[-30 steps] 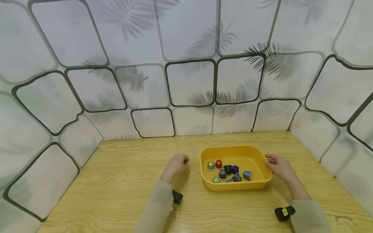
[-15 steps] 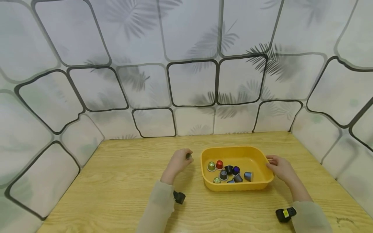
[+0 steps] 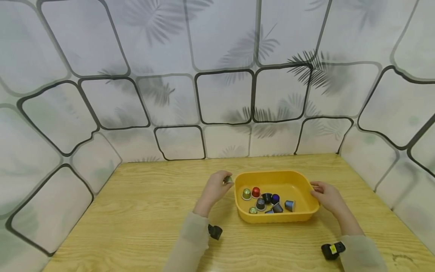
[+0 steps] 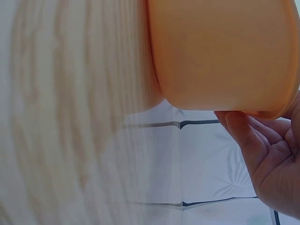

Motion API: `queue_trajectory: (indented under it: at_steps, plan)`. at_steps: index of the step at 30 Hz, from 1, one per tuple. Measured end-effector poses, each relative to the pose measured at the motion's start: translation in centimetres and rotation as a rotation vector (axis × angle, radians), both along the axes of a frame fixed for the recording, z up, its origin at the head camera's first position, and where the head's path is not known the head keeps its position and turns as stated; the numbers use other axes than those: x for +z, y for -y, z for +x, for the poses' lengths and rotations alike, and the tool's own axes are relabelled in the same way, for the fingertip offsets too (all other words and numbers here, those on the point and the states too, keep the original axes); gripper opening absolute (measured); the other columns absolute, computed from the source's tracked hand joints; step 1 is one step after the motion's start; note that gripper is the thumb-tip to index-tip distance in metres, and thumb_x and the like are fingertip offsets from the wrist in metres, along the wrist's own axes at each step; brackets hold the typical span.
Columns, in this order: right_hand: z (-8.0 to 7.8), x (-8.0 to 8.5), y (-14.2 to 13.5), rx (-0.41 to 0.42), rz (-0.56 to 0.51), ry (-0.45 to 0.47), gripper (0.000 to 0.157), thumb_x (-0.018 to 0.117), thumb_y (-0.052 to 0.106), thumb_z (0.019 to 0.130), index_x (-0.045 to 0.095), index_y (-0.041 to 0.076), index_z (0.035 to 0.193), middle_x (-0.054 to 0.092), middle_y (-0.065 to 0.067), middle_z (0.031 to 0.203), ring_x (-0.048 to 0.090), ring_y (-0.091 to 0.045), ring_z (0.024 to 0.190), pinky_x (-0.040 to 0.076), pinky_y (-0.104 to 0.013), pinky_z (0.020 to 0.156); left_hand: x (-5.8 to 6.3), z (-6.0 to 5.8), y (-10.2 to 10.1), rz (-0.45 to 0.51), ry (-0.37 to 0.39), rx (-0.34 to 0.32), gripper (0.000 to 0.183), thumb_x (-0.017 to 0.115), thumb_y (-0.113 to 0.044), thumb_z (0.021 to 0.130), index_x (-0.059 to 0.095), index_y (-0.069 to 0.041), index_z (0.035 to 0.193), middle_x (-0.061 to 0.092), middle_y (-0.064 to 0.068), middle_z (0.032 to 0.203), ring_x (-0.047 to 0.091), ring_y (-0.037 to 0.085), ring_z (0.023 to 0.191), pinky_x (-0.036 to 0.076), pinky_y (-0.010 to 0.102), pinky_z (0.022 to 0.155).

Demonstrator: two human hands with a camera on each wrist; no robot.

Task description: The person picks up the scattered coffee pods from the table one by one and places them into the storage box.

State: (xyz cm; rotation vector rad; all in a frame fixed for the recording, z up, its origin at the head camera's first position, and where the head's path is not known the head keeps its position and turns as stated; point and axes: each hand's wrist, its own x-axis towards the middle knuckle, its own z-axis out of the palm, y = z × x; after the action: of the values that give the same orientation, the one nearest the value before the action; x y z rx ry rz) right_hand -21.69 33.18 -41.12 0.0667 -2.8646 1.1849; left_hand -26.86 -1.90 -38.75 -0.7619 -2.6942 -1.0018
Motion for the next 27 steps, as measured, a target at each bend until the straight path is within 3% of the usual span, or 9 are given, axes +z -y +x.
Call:
queue_trajectory:
  at_steps: [12,20,27]
  plan:
    - [-0.1,-0.3,-0.1,-0.005,-0.015,-0.008,0.043,0.047,0.012,0.091,0.037,-0.015,0.123,0.045,-0.036,0.114,0.048,-0.044,0.101,0.048,-0.042,0.075,-0.3,-0.1,-2.0,0.008,-0.058,-0.029,0.027,0.063,-0.008,0.082,0.059,0.004,0.106,0.06,0.009,0.095,0.055,0.017,0.083,0.047,0.025,0.072]
    - [-0.2,-0.3,-0.1,-0.01,-0.014,-0.007,0.043,0.046,0.013,0.091,0.037,-0.014,0.124,0.045,-0.036,0.114,0.047,-0.044,0.102,0.047,-0.044,0.076,-0.1,0.1,-3.7,0.002,-0.054,-0.059,0.027,0.064,-0.007,0.081,0.059,0.006,0.105,0.059,0.01,0.092,0.054,0.016,0.08,0.046,0.021,0.069]
    - [-0.1,-0.1,-0.1,-0.005,0.002,-0.008,0.044,0.048,0.014,0.091,0.038,-0.015,0.123,0.045,-0.036,0.114,0.047,-0.046,0.102,0.047,-0.046,0.076,-0.6,0.0,-5.0,0.004,-0.107,-0.084,0.025,0.064,-0.01,0.081,0.06,0.003,0.102,0.059,0.007,0.091,0.054,0.013,0.079,0.046,0.019,0.067]
